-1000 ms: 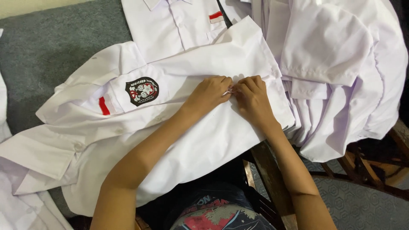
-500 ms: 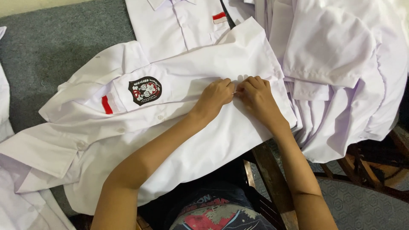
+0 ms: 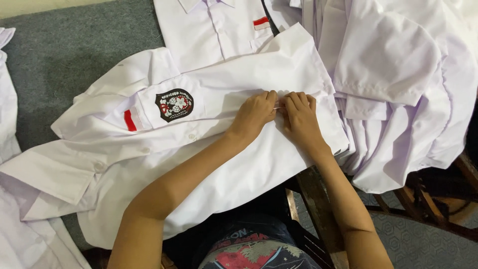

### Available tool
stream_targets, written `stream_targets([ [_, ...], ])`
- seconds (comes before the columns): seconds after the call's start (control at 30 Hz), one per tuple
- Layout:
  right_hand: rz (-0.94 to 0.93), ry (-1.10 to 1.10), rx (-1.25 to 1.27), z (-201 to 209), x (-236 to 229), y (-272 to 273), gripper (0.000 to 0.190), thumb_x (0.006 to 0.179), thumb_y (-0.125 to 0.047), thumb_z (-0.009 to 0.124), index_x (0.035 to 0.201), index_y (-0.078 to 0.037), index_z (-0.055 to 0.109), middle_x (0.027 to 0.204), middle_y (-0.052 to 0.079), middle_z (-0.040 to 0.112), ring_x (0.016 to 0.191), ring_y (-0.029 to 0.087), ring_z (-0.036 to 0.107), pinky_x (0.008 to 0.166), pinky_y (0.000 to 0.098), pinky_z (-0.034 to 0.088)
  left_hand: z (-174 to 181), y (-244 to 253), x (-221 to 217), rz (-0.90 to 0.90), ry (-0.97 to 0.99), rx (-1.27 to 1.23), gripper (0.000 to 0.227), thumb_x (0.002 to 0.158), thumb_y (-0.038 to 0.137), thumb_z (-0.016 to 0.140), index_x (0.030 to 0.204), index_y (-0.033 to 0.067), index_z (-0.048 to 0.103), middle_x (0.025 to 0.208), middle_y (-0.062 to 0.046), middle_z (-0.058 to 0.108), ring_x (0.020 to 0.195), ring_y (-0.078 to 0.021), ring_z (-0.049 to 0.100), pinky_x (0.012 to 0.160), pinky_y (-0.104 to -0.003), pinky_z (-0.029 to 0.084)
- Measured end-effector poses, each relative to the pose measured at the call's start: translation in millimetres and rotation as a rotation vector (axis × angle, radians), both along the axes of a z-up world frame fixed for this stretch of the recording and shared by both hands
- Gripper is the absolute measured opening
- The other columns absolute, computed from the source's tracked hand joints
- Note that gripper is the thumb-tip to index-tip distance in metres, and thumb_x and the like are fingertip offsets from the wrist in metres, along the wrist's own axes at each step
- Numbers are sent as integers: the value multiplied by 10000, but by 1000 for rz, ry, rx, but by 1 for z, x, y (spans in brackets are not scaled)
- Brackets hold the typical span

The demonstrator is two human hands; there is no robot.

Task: Folding a white school shirt on a flat workbench

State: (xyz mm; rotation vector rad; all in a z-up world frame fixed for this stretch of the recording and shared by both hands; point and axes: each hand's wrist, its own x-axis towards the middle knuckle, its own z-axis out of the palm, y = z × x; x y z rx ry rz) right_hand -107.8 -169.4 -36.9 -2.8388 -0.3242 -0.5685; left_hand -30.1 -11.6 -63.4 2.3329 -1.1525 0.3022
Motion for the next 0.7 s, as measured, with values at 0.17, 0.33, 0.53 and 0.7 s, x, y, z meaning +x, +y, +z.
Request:
stream_targets([
  [0.17, -19, -121, -88, -5, 1, -1, 81, 954, -50, 658, 929, -108, 608, 887, 9, 530, 946, 214, 524, 945, 442, 351, -4, -1, 1, -54, 102, -74, 138, 846, 78, 735, 847, 37, 604, 726, -65, 574, 640, -282, 672, 600, -371, 572],
  [0.33, -13, -148, -94, -4, 2, 0, 106, 938, -39, 664, 930, -120, 596, 884, 1, 517, 934, 212, 523, 933, 452, 341, 6, -2, -11, 18, -130, -2, 189, 767, 10, 783, 795, 79, 610, 725, -14, 551, 627, -185, 640, 567, -295, 556],
  [0.53, -34, -78, -152, -6, 1, 0, 102, 912, -47, 623, 927, -126, 561, 888, 1, 477, 923, 217, 480, 927, 483, 299, 21, 3, -17, 44, -286, 55, 246, 733, -17, 802, 793, 107, 599, 752, 8, 540, 645, -150, 617, 573, -257, 540],
  [0.7, -48, -72, -212, -1, -2, 5, 132, 873, -59, 629, 944, -126, 541, 900, 11, 468, 942, 220, 479, 930, 500, 273, 6, -1, -12, 27, -267, 100, 231, 740, 80, 844, 803, 115, 624, 770, 14, 550, 672, -118, 623, 593, -233, 543],
])
